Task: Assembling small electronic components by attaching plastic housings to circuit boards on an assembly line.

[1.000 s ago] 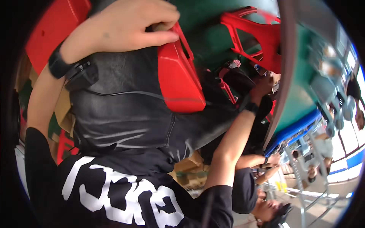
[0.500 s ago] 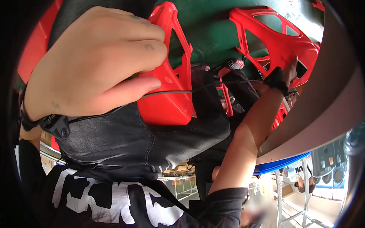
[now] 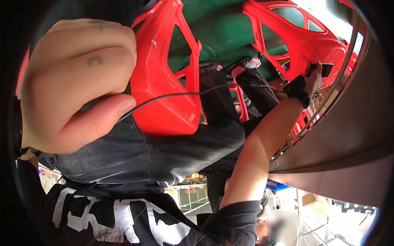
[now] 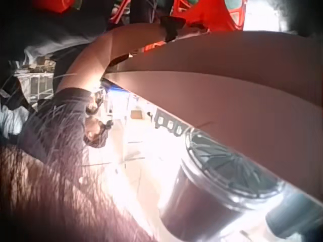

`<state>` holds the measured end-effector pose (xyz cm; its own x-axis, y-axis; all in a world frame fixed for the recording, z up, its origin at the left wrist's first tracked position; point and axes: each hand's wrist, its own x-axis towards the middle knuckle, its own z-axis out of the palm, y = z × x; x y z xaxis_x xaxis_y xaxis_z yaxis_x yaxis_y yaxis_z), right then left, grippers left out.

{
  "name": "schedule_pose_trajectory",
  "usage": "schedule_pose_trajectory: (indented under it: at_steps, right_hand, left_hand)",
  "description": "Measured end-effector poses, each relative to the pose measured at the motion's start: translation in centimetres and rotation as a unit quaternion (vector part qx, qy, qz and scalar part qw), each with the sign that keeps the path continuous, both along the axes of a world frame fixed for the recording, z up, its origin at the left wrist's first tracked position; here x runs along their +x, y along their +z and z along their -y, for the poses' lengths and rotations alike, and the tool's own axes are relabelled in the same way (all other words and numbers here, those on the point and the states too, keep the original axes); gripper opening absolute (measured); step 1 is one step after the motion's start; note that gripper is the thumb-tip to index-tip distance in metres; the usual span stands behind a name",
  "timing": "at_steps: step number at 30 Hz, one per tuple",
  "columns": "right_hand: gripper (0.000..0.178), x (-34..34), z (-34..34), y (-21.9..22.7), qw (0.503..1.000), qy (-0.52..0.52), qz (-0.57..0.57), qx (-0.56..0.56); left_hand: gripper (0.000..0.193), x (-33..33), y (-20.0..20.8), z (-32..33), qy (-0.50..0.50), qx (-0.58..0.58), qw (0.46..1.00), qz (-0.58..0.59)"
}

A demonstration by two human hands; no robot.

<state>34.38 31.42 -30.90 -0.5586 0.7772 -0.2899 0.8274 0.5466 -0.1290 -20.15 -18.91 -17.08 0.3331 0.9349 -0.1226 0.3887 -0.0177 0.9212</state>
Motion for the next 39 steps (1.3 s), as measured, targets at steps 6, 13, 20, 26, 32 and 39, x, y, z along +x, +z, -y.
schedule_pose_trajectory:
  at_steps: [6,13,20,26,32,39]
  right_hand:
    - [0.081,-8.0,7.6,-0.7,0.818,-0.558,0.027,-0.137]
    - [0.095,-12.8,15.7,3.1,0.886,-0.442,-0.133,0.031]
    - [0.105,-11.3,19.0,3.8,0.934,-0.267,-0.037,0.234]
    - [0.111,-11.0,20.7,5.0,0.959,-0.211,-0.145,0.119]
    - [0.107,-10.5,20.4,4.3,0.959,-0.201,-0.140,0.141]
    - [0.097,-9.0,18.6,3.7,0.933,-0.309,-0.129,0.132]
  left_hand:
    - [0.020,-0.4,0.1,-0.7,-0.008,-0.031,0.999,-0.010]
    - [0.020,-0.1,0.0,-0.5,-0.005,-0.021,1.000,0.004]
    - [0.019,0.1,0.0,-0.4,-0.010,-0.015,1.000,0.012]
    - [0.019,-0.9,0.1,-1.1,-0.016,-0.019,1.000,0.011]
    - [0.018,-0.2,0.6,-0.3,-0.010,-0.017,1.000,0.006]
    - [0.018,0.1,0.8,-0.1,-0.014,-0.015,1.000,0.005]
